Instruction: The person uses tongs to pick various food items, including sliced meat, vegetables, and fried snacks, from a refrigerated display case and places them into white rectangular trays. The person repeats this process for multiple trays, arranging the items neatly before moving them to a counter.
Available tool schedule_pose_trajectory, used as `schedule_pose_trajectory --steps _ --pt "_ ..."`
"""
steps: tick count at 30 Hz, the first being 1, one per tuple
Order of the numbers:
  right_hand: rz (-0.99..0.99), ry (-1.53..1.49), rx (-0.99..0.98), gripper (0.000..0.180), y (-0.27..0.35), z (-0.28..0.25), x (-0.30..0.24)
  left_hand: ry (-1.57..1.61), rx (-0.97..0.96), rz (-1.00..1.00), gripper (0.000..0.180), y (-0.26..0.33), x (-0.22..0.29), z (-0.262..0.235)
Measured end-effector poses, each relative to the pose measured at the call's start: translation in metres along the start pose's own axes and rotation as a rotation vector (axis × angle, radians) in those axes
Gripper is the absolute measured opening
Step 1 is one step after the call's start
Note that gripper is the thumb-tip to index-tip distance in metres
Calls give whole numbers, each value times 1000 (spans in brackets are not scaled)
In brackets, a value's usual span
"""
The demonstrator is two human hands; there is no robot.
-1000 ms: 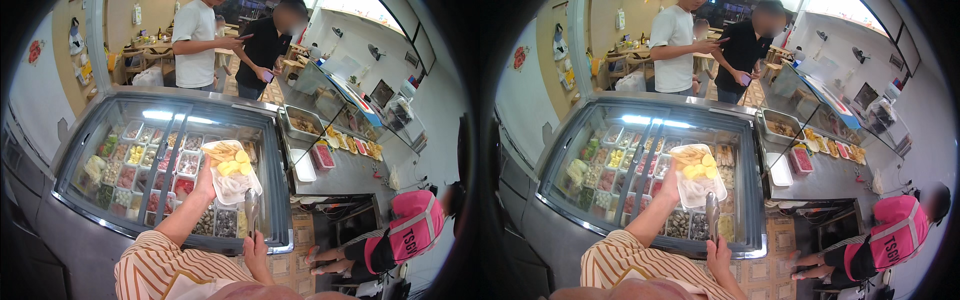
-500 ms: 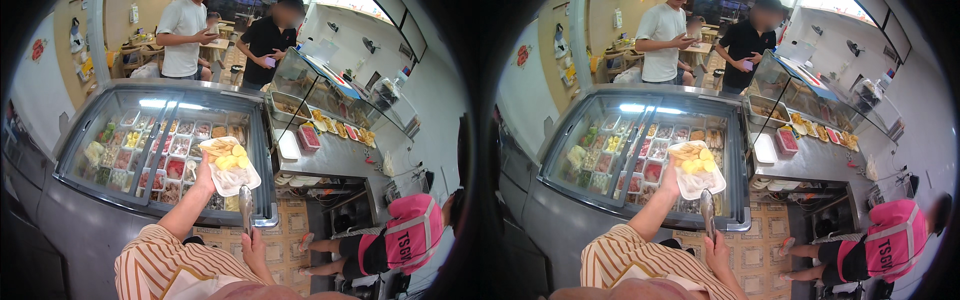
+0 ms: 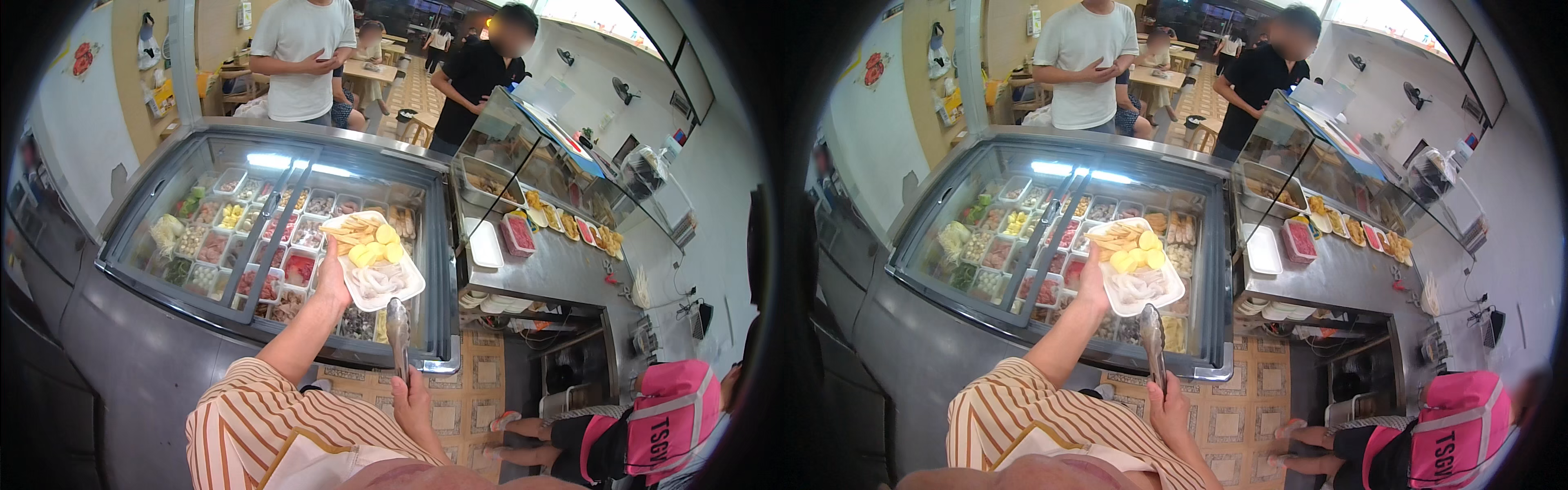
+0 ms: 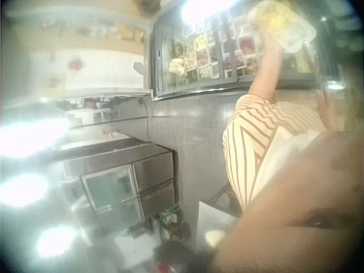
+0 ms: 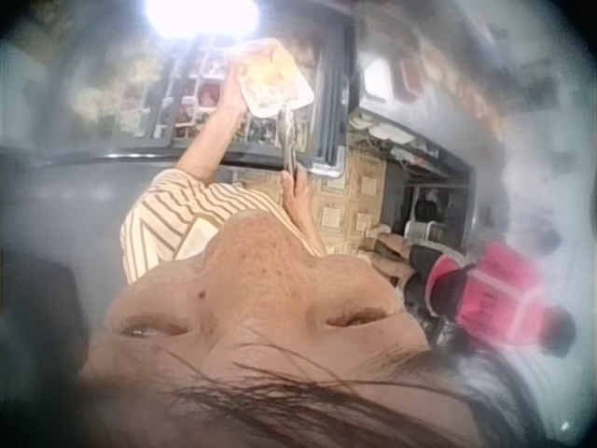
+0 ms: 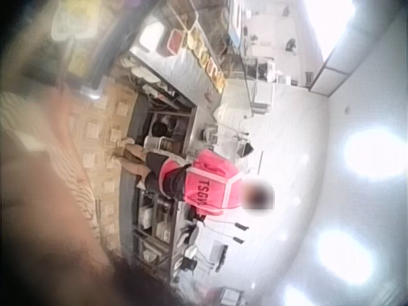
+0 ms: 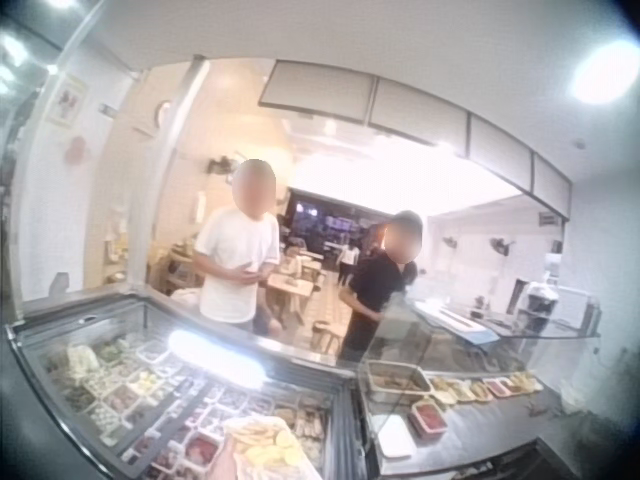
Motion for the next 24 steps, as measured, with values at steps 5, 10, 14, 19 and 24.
schedule_pose_trajectory --steps 5,10,14,19,24 --pt "-8 6 -20 40 -13 10 -11 -1 -4 37 61 -10 17 -5" --pt "2 -15 -45 41 -22 21 -12 24 15 42 59 -14 28 -5" --pt "4 -14 -53 40 -26 25 -10 16 -18 34 60 -19 32 -7" --pt "253 -573 -77 32 -27 25 29 -30 5 6 61 -13 22 2" --pt "354 -809 133 26 -25 -5 32 -60 -10 -75 61 -9 1 5"
Point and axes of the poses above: each hand's wrist, its own y-axis away from the middle knuckle, its own z-axis out of the palm, x = y × z, the point moved 7 cm from there along -y, towards the middle knuckle, and after that the axes turned 3 degrees about y, right-handed, at the moved point
